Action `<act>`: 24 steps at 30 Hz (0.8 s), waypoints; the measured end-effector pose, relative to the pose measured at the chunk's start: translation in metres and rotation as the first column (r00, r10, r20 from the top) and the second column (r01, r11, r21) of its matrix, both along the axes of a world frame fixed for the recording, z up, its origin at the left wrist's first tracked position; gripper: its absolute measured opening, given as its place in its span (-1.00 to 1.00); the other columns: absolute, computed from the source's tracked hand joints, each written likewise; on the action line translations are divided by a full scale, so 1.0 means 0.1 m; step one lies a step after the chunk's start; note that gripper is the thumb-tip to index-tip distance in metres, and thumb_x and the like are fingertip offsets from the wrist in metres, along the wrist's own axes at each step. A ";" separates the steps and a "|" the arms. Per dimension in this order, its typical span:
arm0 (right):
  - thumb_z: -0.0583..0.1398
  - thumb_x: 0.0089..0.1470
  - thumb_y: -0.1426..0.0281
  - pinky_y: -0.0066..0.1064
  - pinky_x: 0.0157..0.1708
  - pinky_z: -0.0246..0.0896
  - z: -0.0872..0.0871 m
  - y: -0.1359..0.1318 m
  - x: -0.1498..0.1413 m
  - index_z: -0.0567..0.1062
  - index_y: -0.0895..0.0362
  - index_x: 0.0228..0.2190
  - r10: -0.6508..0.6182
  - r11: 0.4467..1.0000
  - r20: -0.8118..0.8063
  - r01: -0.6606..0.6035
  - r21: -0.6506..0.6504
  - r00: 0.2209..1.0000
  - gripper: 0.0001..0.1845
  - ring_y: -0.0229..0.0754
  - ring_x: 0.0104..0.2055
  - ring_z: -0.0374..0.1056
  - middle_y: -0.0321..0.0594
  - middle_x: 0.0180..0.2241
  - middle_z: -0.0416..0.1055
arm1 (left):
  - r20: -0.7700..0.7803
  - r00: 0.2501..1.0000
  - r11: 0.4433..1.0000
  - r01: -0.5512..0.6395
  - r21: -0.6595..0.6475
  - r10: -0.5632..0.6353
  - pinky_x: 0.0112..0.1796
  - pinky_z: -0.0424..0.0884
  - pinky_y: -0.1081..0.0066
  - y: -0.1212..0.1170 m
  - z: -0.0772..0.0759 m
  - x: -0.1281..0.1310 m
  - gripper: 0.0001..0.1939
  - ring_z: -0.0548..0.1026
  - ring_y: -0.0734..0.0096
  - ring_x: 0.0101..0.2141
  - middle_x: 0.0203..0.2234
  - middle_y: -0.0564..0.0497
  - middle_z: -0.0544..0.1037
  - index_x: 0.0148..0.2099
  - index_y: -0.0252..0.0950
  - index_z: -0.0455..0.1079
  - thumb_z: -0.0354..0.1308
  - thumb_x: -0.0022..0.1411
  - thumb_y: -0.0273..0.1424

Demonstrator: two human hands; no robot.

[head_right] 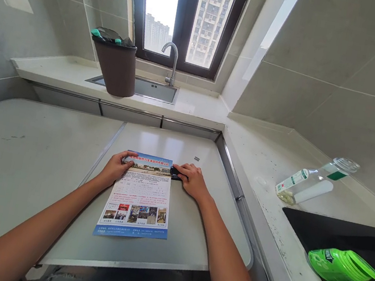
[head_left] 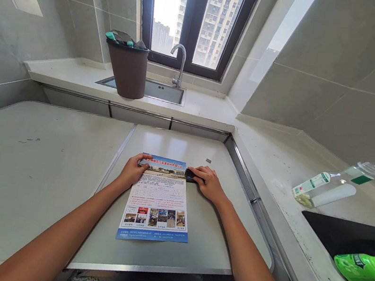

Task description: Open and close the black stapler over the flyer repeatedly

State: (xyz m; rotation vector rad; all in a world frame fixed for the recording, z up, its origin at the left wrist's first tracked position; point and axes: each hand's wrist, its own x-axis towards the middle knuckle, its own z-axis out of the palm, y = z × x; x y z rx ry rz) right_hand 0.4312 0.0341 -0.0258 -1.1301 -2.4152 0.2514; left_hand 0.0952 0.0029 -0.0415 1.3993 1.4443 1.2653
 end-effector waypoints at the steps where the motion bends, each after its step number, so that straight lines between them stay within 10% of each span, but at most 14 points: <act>1: 0.10 0.30 0.45 -0.23 -0.08 0.12 0.00 0.00 0.00 0.41 -0.16 0.18 -0.002 1.000 0.006 0.002 0.001 1.000 -0.52 -0.07 -0.06 0.31 -0.21 -0.06 0.51 | 0.004 1.000 1.000 -0.001 -0.001 0.001 -0.29 0.46 0.35 0.00 0.00 0.00 -0.54 0.55 0.27 -0.33 -0.22 -0.08 0.62 0.02 -0.30 0.53 0.25 0.09 -0.23; 24: 0.10 0.09 0.62 -0.07 -0.02 -0.04 -0.01 -0.17 -0.27 0.44 -0.21 0.14 -0.207 0.973 0.253 0.172 0.156 0.945 -0.33 0.08 -0.05 0.19 -0.08 -0.09 0.43 | -0.019 0.999 0.999 -0.026 0.027 0.026 -0.25 0.46 0.33 0.00 0.00 0.02 -0.59 0.54 0.25 -0.32 -0.18 -0.09 0.63 -0.03 -0.31 0.56 0.26 0.06 -0.29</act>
